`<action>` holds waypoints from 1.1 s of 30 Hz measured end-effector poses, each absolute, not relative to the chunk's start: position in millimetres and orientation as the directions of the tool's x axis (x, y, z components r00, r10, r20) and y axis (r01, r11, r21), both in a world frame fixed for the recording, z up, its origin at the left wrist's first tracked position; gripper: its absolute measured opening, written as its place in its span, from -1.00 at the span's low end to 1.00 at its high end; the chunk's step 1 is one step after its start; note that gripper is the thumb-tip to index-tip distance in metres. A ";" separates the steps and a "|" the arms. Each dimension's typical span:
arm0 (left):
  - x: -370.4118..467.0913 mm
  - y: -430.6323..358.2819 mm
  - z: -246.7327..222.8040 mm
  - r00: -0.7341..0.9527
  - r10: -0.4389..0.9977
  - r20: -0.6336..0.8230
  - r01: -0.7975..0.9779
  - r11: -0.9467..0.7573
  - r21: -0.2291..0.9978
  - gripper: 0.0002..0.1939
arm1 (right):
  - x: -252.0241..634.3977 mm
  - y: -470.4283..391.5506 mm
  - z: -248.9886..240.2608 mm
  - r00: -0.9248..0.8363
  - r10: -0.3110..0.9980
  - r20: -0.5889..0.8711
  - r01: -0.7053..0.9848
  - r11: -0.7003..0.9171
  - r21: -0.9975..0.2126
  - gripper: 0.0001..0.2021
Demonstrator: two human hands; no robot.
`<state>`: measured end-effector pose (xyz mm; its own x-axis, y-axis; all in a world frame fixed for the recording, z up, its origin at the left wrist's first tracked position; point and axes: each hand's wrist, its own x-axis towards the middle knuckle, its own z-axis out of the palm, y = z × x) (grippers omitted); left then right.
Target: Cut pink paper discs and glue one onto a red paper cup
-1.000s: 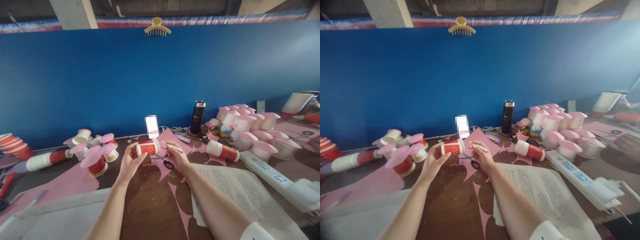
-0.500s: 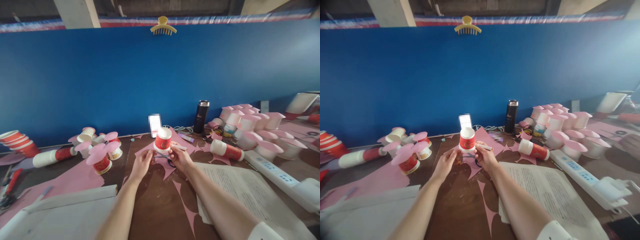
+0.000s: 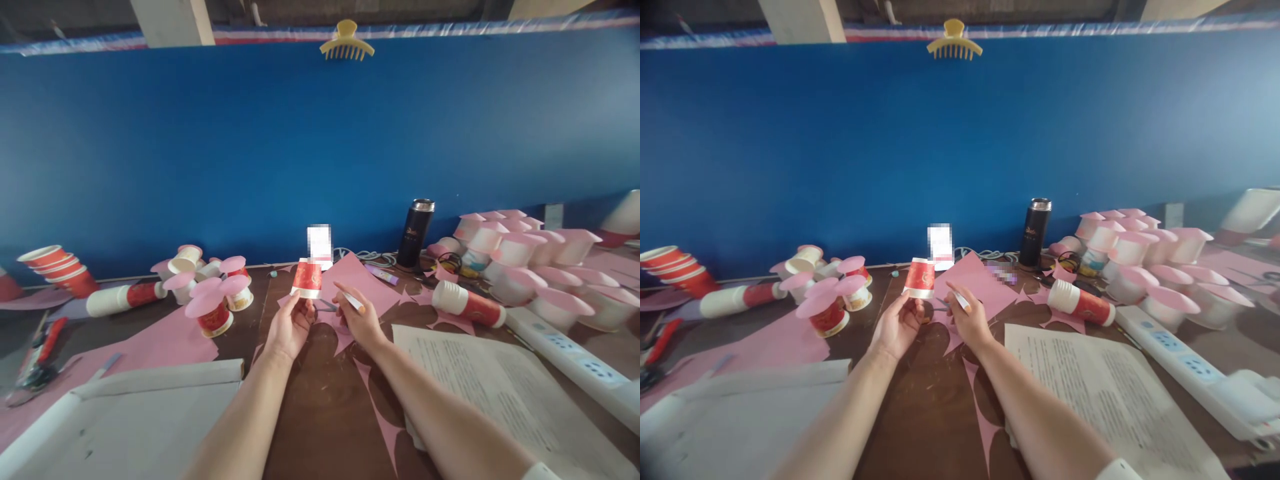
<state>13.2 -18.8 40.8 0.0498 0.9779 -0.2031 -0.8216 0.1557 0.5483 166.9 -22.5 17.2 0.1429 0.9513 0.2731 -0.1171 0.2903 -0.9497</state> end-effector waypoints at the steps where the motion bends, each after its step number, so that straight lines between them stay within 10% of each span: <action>1: 13.2 -18.4 40.4 0.054 0.976 -0.210 -0.823 0.162 0.544 -0.96 | 166.4 -24.4 18.1 0.155 0.931 0.329 -0.067 0.342 -0.937 -0.65; 8: 16.4 -20.0 39.1 0.010 0.983 -0.181 -0.809 0.115 0.576 -0.97 | 165.7 -33.9 25.1 0.105 0.803 0.587 0.217 0.557 -0.801 -0.76; 22: 38.7 -34.8 20.3 0.238 0.971 0.022 -0.275 0.046 0.960 -0.78 | 169.6 -12.2 15.9 0.334 0.923 0.192 -0.184 0.263 -0.947 -0.50; 33: 27.1 -31.4 34.8 0.305 0.935 -0.178 -0.761 0.352 0.545 -0.88 | 170.3 -16.3 16.1 0.236 0.946 0.223 -0.218 0.275 -0.936 -0.53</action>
<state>27.1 -31.4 34.8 0.3052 0.9355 -0.1781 -0.7608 0.3520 0.5452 170.3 -16.3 16.1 0.2361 0.9458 0.2229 -0.2182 0.2752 -0.9363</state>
